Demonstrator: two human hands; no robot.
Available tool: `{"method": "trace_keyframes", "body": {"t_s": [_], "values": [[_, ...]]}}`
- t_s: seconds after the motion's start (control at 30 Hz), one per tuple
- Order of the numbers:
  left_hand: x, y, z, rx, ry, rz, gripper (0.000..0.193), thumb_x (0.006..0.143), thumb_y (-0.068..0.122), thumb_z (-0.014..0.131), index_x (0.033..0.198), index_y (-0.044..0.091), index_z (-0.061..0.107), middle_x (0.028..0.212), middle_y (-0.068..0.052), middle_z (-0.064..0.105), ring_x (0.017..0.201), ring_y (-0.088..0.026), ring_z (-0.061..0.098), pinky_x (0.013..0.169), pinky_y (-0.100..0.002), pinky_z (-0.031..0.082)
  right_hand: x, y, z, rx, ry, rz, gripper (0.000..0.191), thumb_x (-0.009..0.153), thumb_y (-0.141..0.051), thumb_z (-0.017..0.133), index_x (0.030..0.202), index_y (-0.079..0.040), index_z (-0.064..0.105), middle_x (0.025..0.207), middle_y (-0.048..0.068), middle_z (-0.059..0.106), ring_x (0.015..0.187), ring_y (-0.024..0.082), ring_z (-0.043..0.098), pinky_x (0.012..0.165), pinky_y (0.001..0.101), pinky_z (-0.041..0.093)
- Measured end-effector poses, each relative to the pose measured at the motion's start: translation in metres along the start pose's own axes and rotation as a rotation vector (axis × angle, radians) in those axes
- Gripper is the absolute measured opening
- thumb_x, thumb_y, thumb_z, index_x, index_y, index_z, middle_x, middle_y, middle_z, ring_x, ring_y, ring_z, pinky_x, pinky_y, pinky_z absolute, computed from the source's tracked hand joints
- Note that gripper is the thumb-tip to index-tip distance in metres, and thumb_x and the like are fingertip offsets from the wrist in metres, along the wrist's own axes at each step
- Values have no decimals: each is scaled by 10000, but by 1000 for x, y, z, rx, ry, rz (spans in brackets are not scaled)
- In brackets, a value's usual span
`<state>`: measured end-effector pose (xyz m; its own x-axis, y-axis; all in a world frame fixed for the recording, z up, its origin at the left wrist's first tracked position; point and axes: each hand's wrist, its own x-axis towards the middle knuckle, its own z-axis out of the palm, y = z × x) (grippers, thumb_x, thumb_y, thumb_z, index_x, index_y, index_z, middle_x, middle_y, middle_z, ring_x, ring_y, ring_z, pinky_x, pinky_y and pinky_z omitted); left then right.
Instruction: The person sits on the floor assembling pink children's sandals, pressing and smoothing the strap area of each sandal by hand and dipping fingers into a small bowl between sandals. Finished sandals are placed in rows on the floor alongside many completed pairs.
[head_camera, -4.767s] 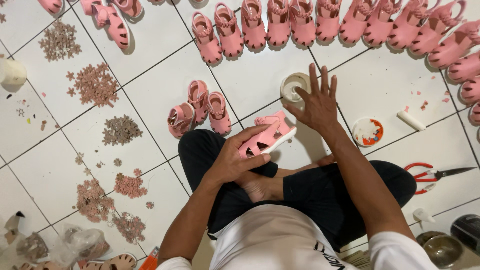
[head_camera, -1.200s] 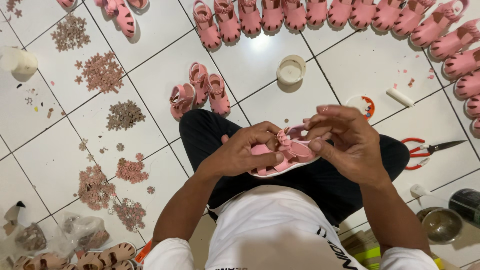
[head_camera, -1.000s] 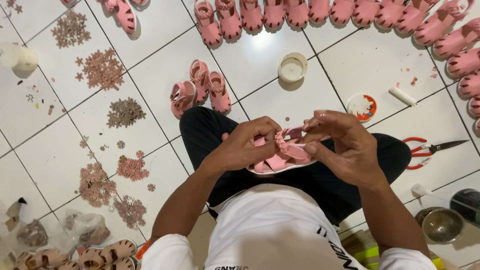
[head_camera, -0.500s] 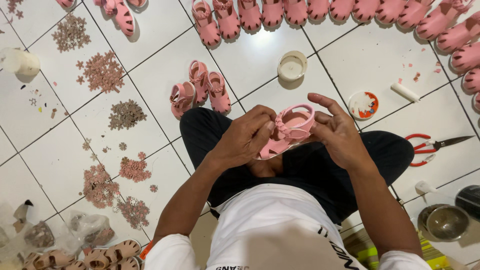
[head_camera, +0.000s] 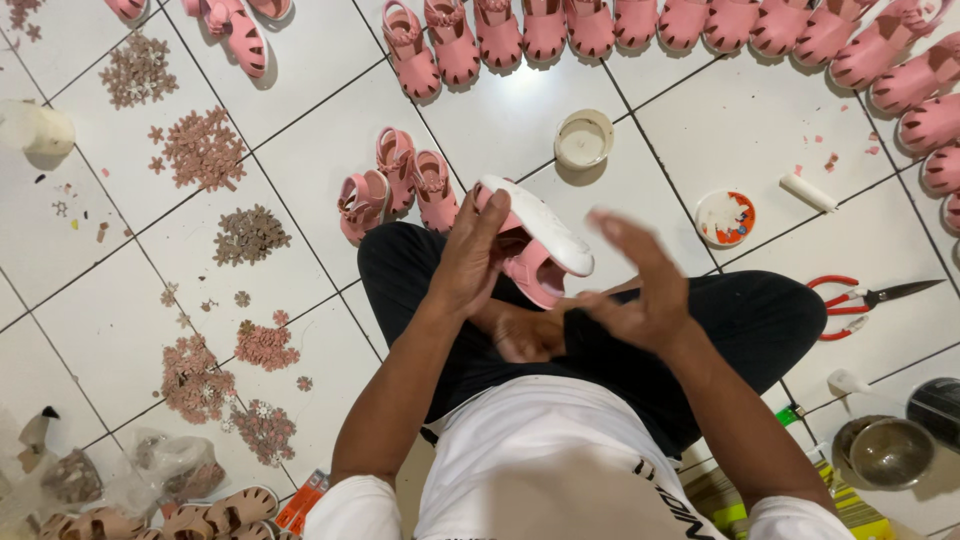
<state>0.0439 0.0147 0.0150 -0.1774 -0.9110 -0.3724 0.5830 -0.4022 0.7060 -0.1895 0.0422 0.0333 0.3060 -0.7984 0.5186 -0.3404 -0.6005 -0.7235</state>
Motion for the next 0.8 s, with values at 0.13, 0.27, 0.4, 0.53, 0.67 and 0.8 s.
{"method": "trace_keyframes", "body": {"t_s": [0.13,0.27,0.4,0.53,0.67,0.8], "values": [[-6,8,-15,-197,-10,9,474,1041,376,589,1341,22,496,1174,-105,653,1068,-183,671,961,-359,560,20,81,-1,-526,-171,247,580,1008,-481,724,1456,-118,659,1697,278,271,1576,470,224,1250,606,295],[-16,11,-28,-311,-3,14,464,1098,352,600,1342,-32,511,1213,-151,643,1110,-224,649,977,-389,541,30,151,27,-751,-372,265,610,970,-619,674,1391,-178,710,1724,255,155,1558,506,79,1178,709,198],[-25,19,-39,-124,73,36,496,1019,327,629,1408,75,453,1240,-98,605,1125,-201,621,982,-396,536,35,176,47,-751,-392,253,597,997,-657,621,1377,-210,733,1752,222,157,1580,482,54,1217,702,133],[-27,32,-45,-104,54,43,573,1017,370,647,1421,20,440,1304,-137,614,1168,-224,620,1031,-402,529,40,181,56,-807,-429,216,586,994,-679,631,1259,-177,777,1747,209,158,1583,465,50,1226,678,80],[-25,39,-39,-11,59,31,610,1021,406,643,1442,19,430,1330,-149,585,1215,-230,614,1052,-417,530,35,186,48,-749,-429,286,517,913,-583,704,1142,-130,801,1744,216,171,1584,462,60,1241,655,83],[-15,43,-27,-1,29,33,646,1006,468,611,1459,61,398,1372,-133,600,1238,-205,610,1051,-393,517,24,189,39,-697,-491,361,389,869,-455,780,1044,-108,799,1739,213,191,1596,472,60,1257,650,109]]}}
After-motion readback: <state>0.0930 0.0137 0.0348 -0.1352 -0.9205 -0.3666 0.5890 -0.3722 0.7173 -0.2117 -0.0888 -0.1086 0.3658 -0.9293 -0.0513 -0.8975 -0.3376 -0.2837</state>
